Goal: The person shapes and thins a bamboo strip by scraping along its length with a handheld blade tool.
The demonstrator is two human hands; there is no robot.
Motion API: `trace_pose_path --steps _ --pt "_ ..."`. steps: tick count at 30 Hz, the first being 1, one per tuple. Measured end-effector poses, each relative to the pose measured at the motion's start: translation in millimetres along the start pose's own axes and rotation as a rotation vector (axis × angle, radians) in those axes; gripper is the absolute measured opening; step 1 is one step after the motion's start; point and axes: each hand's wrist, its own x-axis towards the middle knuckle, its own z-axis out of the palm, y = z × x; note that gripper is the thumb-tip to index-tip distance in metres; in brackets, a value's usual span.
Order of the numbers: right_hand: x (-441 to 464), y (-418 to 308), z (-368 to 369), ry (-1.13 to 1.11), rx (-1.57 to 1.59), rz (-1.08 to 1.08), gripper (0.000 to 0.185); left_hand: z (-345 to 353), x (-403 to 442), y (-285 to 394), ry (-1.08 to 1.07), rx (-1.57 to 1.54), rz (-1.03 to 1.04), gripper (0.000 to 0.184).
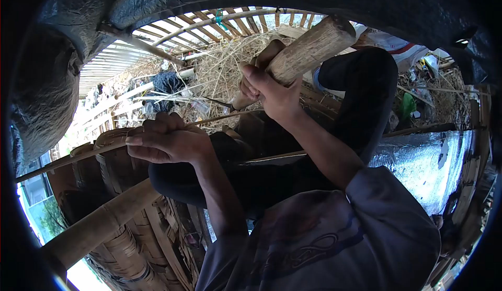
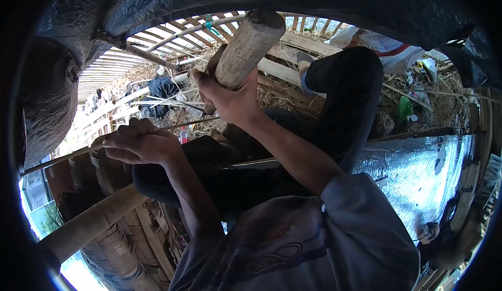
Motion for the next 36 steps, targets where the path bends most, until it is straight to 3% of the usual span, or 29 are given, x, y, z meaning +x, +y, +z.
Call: trace_pose_path --steps 3,4,7,9,11,13,15,16,19,21,23,25,27,28,31,32,34,35,36 --pt "-16.4 8.3 -8.7 -0.005 -0.021 0.118 0.016 -0.4 -1.0 -1.0 0.005 0.002 0.001 0.023" --pt "-24.8 24.9 -26.5 -0.041 -0.383 0.065 0.015 1.0 -2.1 0.1 0.009 0.016 0.003 0.023" --pt "-24.5 38.4 -39.9 -0.012 -0.433 -0.01 0.021 2.3 -1.3 2.1 0.009 -0.009 -0.008 0.023" --pt "-24.1 26.2 -32.9 0.003 -0.396 0.022 0.021 -0.4 -3.6 4.2 0.004 -0.01 -0.031 0.022" --pt "-17.9 6.2 -15.9 0.04 -0.018 0.117 0.014 5.9 -2.9 2.1 -0.004 -0.004 -0.013 0.022" --pt "-23.1 7.7 -15.2 -0.021 0.048 0.065 0.015 6.0 -3.1 3.5 -0.002 0.023 -0.007 0.023" --pt "-36.3 37.6 -43.7 -0.108 -0.506 0.06 0.021 5.1 -2.2 0.8 0.001 0.039 0.005 0.023" --pt "-44.2 62.6 -58.1 0.024 -0.313 0.008 0.022 1.6 -2.6 -3.5 -0.017 0.096 0.043 0.023" --pt "-22.3 53.5 -59.2 0.154 -0.323 0.099 0.02 4.4 0.7 -1.6 0.001 0.078 0.045 0.024" --pt "-18.8 34.9 -42.3 0.111 -0.29 0.17 0.02 -1.8 -0.4 4.0 0.013 0.036 -0.012 0.024" --pt "-7.3 13.5 -17.9 0.026 -0.006 0.01 0.017 3.3 -1.3 -1.2 -0.031 -0.001 0.017 0.024" --pt "-12.8 11.8 -20.4 -0.077 0.012 0.003 0.017 5.1 -3.1 -1.6 -0.032 0.004 0.013 0.023" --pt "-31.0 38.2 -42.9 -0.043 -0.288 0.139 0.015 6.7 -2.6 -0.1 -0.035 0.013 0.017 0.023" --pt "-38.4 58.3 -65.6 -0.213 -0.673 -0.098 0.015 7.6 -2.4 0.5 -0.035 0.007 0.022 0.023" --pt "-40.8 69.9 -97.7 -0.201 -0.859 -0.09 0.016 11.3 -1.6 -2.3 -0.044 -0.006 0.014 0.023" --pt "-38.9 74.6 -104.6 -0.206 -0.859 -0.088 0.016 11.1 -2.0 -2.9 -0.05 -0.019 0.025 0.023" --pt "-35.8 52.8 -83.3 0.055 -0.547 0.161 0.017 7.5 -3.3 1.0 -0.019 -0.004 -0.026 0.023" --pt "-28.8 40.2 -71.8 0.052 -0.551 0.161 0.017 9.3 -2.7 0.2 -0.015 -0.006 -0.027 0.023" --pt "-24.0 27.3 -58.2 0.038 -0.344 0.107 0.017 10.1 -2.3 0.2 0.0 0.009 -0.013 0.023"
